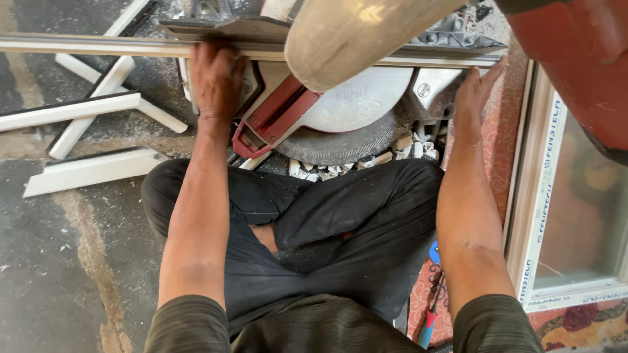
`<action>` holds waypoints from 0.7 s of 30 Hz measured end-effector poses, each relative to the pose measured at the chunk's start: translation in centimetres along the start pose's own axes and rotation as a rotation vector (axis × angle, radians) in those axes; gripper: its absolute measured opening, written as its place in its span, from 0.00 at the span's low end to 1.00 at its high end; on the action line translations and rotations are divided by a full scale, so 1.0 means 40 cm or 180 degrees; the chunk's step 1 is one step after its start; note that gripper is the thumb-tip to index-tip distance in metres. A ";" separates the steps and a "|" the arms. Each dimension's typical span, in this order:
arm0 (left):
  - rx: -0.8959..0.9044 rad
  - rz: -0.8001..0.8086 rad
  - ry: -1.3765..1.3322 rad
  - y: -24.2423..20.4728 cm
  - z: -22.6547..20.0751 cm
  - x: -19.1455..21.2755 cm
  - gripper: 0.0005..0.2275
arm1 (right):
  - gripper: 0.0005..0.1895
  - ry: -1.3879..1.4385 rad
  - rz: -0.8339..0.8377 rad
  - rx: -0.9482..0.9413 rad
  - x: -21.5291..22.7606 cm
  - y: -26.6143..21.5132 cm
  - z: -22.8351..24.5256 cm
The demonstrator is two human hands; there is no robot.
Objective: The person measures a window frame, marks a PVC profile with a pen, and cuts it using a miter saw. The person then fits the cut profile into the window frame.
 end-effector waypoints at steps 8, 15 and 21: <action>-0.0186 -0.0799 0.1498 0.018 0.134 0.222 0.33 | 0.37 0.0209 0.0029 -0.0123 0.009 0.007 -0.014; 0.0129 0.1770 0.0944 0.149 0.201 0.207 0.28 | 0.36 0.0262 0.0089 0.0526 0.004 0.026 -0.035; 0.0182 0.2580 0.1466 0.184 0.210 0.184 0.31 | 0.37 0.0290 0.0038 0.0732 0.000 0.051 -0.092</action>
Point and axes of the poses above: each hand's wrist, its own y-axis towards the middle knuckle, its own x-axis out of the back of the hand, z = x × y, the point moved 4 cm from there along y, towards the middle knuckle, and after that the axes turned 2 degrees about z, right-handed, at the moved point
